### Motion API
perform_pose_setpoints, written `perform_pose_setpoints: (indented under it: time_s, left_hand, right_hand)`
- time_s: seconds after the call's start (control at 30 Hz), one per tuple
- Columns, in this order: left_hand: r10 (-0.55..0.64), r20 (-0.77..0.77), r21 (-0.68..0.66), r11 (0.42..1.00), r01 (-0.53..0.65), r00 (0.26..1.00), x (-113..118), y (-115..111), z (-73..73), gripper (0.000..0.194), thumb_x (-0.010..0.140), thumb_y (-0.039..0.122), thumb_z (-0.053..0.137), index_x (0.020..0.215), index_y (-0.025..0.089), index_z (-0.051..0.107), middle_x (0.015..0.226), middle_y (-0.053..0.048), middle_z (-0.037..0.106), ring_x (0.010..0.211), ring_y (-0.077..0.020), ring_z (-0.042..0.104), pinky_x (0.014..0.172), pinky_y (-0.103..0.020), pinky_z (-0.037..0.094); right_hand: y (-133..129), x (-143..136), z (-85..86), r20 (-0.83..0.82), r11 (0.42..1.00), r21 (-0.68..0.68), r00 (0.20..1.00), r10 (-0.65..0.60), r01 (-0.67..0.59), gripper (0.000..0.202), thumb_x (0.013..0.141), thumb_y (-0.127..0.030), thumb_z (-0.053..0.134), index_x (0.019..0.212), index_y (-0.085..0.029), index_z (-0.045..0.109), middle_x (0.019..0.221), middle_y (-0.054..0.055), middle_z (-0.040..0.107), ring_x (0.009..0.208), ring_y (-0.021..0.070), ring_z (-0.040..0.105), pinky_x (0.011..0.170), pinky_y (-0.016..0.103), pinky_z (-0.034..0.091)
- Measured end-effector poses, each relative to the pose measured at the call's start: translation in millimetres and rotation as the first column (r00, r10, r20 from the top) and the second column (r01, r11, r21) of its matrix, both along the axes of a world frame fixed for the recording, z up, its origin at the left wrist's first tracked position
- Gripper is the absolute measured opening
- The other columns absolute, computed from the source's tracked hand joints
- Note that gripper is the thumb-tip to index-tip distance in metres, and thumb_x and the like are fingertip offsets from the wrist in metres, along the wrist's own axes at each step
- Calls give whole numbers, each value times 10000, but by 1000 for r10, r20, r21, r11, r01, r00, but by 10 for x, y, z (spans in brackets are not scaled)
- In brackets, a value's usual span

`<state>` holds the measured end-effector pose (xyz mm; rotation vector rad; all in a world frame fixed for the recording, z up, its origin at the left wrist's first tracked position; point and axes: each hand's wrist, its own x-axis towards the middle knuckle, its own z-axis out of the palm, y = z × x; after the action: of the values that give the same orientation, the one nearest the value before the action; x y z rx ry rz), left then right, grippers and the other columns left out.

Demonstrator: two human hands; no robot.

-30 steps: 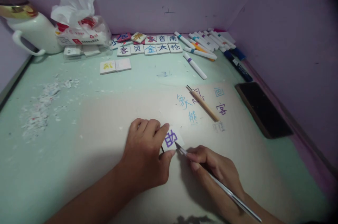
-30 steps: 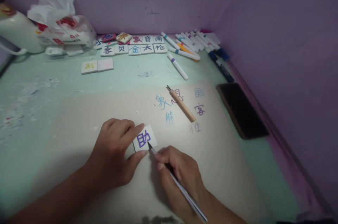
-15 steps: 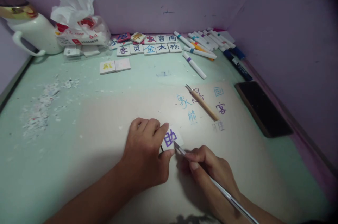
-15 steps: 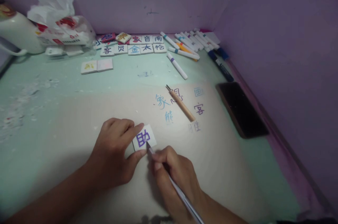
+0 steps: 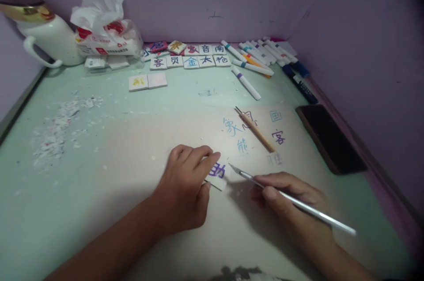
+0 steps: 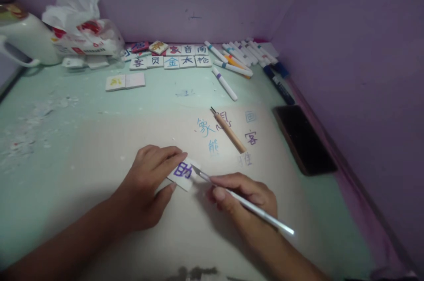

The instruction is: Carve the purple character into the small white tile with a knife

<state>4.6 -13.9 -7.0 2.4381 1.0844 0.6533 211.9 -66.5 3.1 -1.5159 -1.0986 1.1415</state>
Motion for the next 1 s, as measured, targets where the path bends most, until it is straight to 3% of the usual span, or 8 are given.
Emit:
perform_pose_setpoints:
  time_s: [0.13, 0.2, 0.3, 0.47, 0.57, 0.77, 1.0]
  left_hand:
    - [52, 54, 61, 997, -55, 997, 17, -10, -11, 468, 727, 101, 456, 1193, 72, 491, 1189, -186, 524, 1040, -284, 493, 874, -485, 364]
    - [134, 31, 71, 988, -136, 991, 62, -39, -4, 454, 745, 223, 546, 1166, 56, 508, 1127, -192, 544, 1006, -303, 496, 865, -499, 366]
    - [228, -54, 80, 971, -223, 972, 135, -82, 4, 578, 696, 392, 670, 1140, 51, 526, 1025, -178, 569, 938, -323, 501, 843, -519, 371]
    - [157, -38, 29, 987, -156, 987, 152, -86, -27, 498, 718, 257, 649, 1155, 69, 503, 1052, -160, 564, 947, -293, 491, 857, -485, 381]
    - [106, 8, -22, 994, -106, 994, 124, -64, -46, 458, 726, 190, 626, 1152, 86, 494, 1082, -146, 553, 953, -271, 481, 864, -459, 394]
    - [31, 45, -101, 995, -26, 999, 106, -28, -37, 419, 749, 117, 566, 1158, 98, 479, 1124, -132, 543, 1003, -263, 463, 912, -454, 391]
    - [32, 37, -119, 992, -28, 999, 106, -20, -27, 401, 747, 129, 561, 1141, 118, 488, 1117, -125, 555, 989, -268, 468, 893, -472, 393]
  right_hand:
    - [192, 186, 20, 104, 982, 128, 986, 127, -140, 102, 743, -325, 729, 830, -278, 753, 616, 4, 659, 527, 139, 576, 482, 245, 442]
    - [299, 234, 18, 124, 930, 232, 957, 262, -284, 114, 805, -321, 669, 882, -277, 740, 628, 2, 637, 561, 141, 573, 511, 254, 437]
    - [422, 212, -12, 78, 879, 267, 918, 389, -395, 150, 886, -323, 571, 945, -263, 694, 663, -1, 606, 595, 133, 561, 543, 252, 438]
    - [479, 72, -154, -165, 889, 239, 886, 433, -390, 143, 934, -336, 496, 920, -250, 610, 670, -18, 572, 604, 121, 532, 559, 245, 415]
    - [474, 48, -221, -223, 888, 247, 869, 442, -388, 164, 952, -336, 457, 906, -240, 582, 664, -20, 538, 597, 119, 488, 539, 244, 376]
    - [489, 75, -212, -49, 837, 252, 857, 513, -486, 166, 955, -334, 445, 918, -229, 569, 722, -6, 508, 638, 125, 452, 555, 255, 349]
    - [489, 46, -152, 68, 772, 313, 824, 563, -553, 173, 973, -296, 394, 935, -241, 554, 742, -2, 471, 687, 139, 481, 592, 267, 380]
